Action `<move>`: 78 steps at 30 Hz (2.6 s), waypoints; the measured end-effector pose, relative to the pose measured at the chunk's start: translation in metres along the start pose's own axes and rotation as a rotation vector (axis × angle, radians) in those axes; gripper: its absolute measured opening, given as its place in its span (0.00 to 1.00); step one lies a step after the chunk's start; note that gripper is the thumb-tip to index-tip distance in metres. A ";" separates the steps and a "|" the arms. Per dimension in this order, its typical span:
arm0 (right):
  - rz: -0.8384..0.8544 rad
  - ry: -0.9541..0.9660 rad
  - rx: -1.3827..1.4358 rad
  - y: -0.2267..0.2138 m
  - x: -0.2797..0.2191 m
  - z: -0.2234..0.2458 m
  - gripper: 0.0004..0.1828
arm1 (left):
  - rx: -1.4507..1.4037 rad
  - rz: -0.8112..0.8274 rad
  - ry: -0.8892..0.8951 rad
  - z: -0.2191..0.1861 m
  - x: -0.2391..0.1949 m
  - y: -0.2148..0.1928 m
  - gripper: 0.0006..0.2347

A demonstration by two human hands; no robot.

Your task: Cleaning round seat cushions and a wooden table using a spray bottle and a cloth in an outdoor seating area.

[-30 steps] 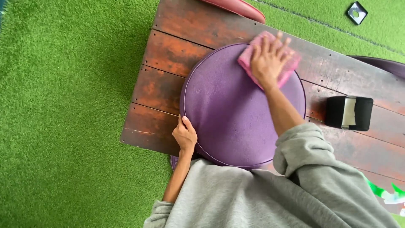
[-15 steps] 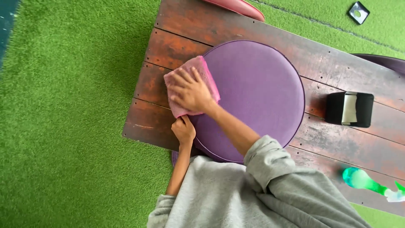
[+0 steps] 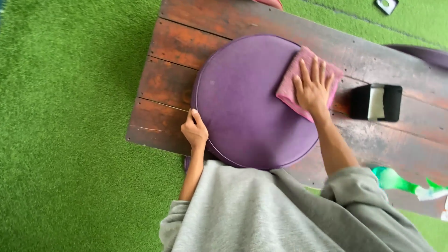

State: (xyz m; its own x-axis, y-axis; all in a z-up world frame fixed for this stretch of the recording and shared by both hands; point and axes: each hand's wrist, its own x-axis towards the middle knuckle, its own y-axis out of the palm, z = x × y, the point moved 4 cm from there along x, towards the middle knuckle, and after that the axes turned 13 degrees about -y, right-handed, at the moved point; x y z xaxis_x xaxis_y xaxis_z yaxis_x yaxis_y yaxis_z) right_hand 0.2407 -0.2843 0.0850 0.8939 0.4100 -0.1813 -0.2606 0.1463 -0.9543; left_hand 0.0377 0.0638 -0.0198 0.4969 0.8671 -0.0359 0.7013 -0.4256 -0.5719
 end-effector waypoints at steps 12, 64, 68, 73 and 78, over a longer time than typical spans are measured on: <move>-0.167 -0.452 -0.213 0.092 -0.176 0.108 0.35 | 0.024 0.012 0.015 0.006 0.002 0.001 0.16; -0.071 -0.474 -0.071 0.032 0.060 0.160 0.34 | -0.139 0.682 -0.454 0.056 0.051 0.031 0.15; -0.089 -0.770 -0.171 0.049 -0.043 0.186 0.36 | -0.131 0.688 -0.431 0.038 0.047 0.019 0.16; 0.039 -0.873 -0.081 0.083 -0.140 0.199 0.39 | -0.029 0.532 -0.386 -0.009 0.021 -0.006 0.19; 0.018 -0.813 -0.021 0.084 -0.089 0.196 0.34 | -0.061 0.289 -0.110 -0.042 0.009 -0.021 0.19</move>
State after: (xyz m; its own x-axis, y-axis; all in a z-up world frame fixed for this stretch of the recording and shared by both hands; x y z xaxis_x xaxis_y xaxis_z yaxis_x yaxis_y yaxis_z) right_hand 0.0677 -0.1322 0.0672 0.3430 0.9390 0.0252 -0.2582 0.1200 -0.9586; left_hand 0.0492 0.0698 0.0260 0.6239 0.7295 -0.2801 0.5701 -0.6701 -0.4753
